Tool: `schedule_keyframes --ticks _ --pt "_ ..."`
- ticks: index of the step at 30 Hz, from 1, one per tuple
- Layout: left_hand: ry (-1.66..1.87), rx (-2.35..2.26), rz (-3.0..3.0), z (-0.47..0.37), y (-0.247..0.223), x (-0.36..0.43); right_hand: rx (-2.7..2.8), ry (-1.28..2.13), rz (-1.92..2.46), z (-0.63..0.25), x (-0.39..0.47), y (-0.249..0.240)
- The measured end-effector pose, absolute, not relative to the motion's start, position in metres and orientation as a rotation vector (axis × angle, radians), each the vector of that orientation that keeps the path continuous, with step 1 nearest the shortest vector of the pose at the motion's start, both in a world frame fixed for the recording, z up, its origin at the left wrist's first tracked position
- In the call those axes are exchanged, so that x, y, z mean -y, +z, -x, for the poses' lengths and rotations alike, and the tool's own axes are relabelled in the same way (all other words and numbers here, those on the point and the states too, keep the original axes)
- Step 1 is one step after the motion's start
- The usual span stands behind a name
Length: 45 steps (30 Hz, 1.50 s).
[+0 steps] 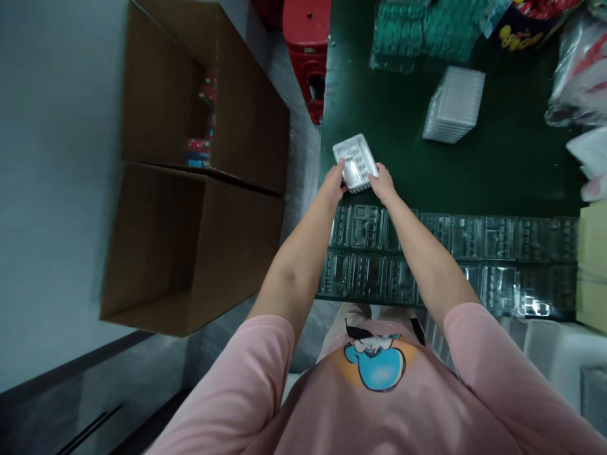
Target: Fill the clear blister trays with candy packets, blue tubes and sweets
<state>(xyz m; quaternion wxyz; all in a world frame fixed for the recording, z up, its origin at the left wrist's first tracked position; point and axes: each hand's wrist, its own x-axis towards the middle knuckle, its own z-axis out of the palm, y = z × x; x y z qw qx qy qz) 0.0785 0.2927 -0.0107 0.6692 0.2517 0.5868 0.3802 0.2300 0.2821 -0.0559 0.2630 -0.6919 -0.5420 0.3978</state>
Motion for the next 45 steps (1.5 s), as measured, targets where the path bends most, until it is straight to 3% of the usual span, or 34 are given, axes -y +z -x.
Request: schedule_keyframes --ticks 6,14,21,30,45 --pt "0.912 -1.153 -0.374 -0.082 0.021 -0.264 1.606 0.869 1.611 -0.231 -0.202 0.021" --pt "0.779 -1.012 -0.445 -0.078 0.04 -0.175 1.005 1.351 1.421 -0.242 -0.12 0.095" --pt "0.638 -0.9 -0.472 -0.088 0.049 -0.132 0.784 1.78 1.367 -0.267 -0.089 0.116" --pt "0.632 -0.859 -0.218 -0.126 0.059 -0.107 0.824 1.905 1.328 -0.306 -0.076 0.129" --pt "0.964 -1.145 -0.415 -0.253 0.058 -0.063 0.834 1.701 1.41 -0.414 -0.052 0.114"
